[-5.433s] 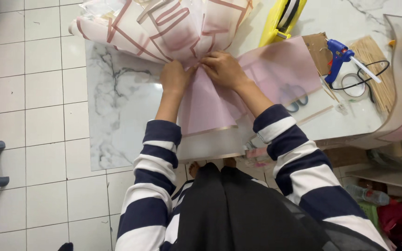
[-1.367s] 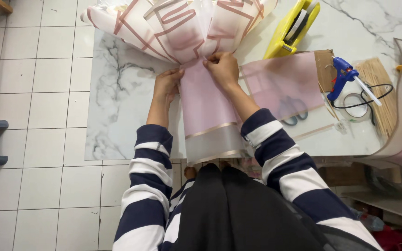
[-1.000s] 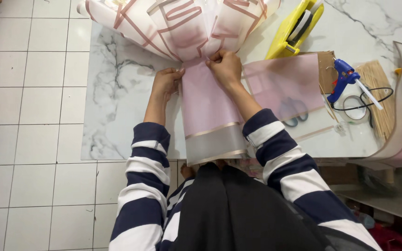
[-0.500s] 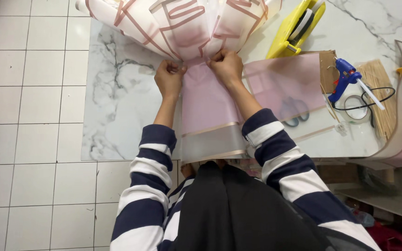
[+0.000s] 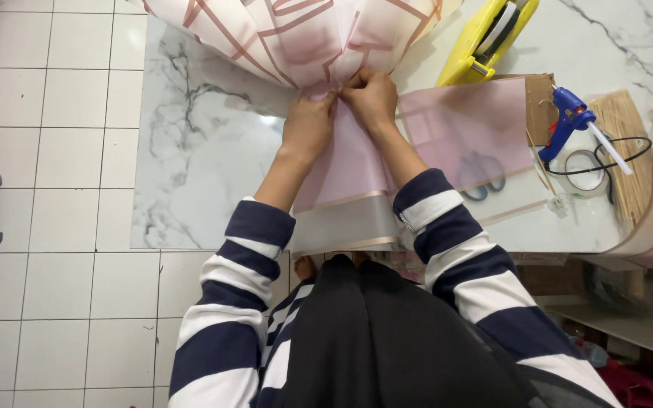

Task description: The person wraps a large bouquet with pink and clear patterned paper, folding and taping the layers around the base. They cut a sheet of pink paper with scissors and attach it to the bouquet, then secure the wrapping with tape.

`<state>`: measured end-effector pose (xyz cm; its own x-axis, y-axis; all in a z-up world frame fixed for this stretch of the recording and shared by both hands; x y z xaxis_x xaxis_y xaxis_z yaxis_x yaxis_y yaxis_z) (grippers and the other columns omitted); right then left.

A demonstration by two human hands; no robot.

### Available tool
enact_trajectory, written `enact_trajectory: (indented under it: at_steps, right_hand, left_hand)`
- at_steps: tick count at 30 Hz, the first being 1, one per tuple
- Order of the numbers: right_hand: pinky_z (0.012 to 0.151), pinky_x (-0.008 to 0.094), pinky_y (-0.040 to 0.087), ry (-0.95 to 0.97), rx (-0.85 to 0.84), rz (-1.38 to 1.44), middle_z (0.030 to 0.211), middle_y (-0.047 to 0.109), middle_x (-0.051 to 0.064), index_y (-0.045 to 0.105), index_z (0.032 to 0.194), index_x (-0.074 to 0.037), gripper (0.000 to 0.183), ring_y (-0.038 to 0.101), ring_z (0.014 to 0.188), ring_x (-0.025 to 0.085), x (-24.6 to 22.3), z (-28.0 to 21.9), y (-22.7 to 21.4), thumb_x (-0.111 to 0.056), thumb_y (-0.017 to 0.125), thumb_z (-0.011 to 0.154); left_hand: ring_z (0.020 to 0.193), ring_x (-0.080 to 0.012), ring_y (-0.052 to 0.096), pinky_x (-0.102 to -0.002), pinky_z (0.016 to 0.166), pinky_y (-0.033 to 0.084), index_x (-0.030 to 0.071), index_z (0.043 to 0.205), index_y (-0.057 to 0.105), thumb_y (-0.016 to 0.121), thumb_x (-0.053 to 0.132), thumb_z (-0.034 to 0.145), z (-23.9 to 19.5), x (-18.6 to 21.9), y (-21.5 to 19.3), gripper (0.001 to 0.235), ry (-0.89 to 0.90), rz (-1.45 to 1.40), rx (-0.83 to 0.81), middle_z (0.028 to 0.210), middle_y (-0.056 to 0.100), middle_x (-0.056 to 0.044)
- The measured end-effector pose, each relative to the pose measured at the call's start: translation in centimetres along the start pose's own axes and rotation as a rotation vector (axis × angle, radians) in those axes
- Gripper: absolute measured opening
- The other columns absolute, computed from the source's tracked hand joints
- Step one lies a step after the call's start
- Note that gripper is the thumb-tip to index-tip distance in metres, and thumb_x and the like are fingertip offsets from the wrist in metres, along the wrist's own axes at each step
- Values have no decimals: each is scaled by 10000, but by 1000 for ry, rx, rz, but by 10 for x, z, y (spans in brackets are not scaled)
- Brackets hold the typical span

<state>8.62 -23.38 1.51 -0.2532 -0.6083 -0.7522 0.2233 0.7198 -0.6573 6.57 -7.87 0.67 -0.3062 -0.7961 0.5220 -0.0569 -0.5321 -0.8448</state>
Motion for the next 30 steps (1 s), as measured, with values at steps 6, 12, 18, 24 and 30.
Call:
enact_trajectory:
  at_steps: [6, 12, 18, 24, 30]
  right_hand:
    - [411, 270, 385, 18, -205, 338, 573, 613, -15, 746, 717, -128, 94, 511, 479, 81, 4, -2, 8, -166, 690, 782]
    - [788, 400, 572, -425, -142, 199, 913, 709, 124, 750, 1165, -118, 294, 727, 868, 272, -15, -57, -63, -226, 800, 896]
    - [612, 386, 537, -213, -1074, 40, 514, 702, 136, 749, 659, -38, 238, 630, 530, 223, -39, -266, -103, -206, 712, 823]
    - [589, 276, 558, 23, -908, 521, 590, 701, 37, 730, 747, -60, 410, 699, 590, 148, 77, -278, 11, -426, 719, 930]
    - [339, 249, 460, 71, -444, 703, 535, 676, 103, 783, 923, -23, 389, 598, 377, 130, 8, -277, -10, -276, 522, 1063]
  left_hand:
    - [811, -449, 607, -492, 736, 462, 124, 1354, 643, 460, 269, 1007, 23, -13, 44, 418, 250, 401, -33, 833, 722, -183]
    - [772, -440, 740, -479, 654, 611, 237, 1187, 746, 600, 381, 952, 41, -26, 53, 312, 196, 304, -9, 739, 684, -246]
    - [881, -462, 713, -492, 722, 622, 221, 1081, 753, 660, 329, 936, 30, -24, 29, 203, 63, 228, -32, 860, 669, -256]
    - [852, -422, 733, -496, 695, 630, 285, 1000, 737, 633, 371, 926, 46, -38, 40, 154, -67, 154, -89, 813, 696, -182]
    - [897, -422, 742, -534, 745, 620, 211, 1026, 751, 681, 397, 892, 33, 5, 6, 240, -214, 168, -48, 853, 734, -193]
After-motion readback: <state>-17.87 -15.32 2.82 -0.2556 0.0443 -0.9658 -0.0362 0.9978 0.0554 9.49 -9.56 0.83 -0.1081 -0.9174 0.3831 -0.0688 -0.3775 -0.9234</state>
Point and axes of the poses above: each hand's wrist, its own z-axis towards the middle knuckle, its own y-axis out of the palm, x = y × z, the point moved 10 cm from there along z, towards the middle knuckle
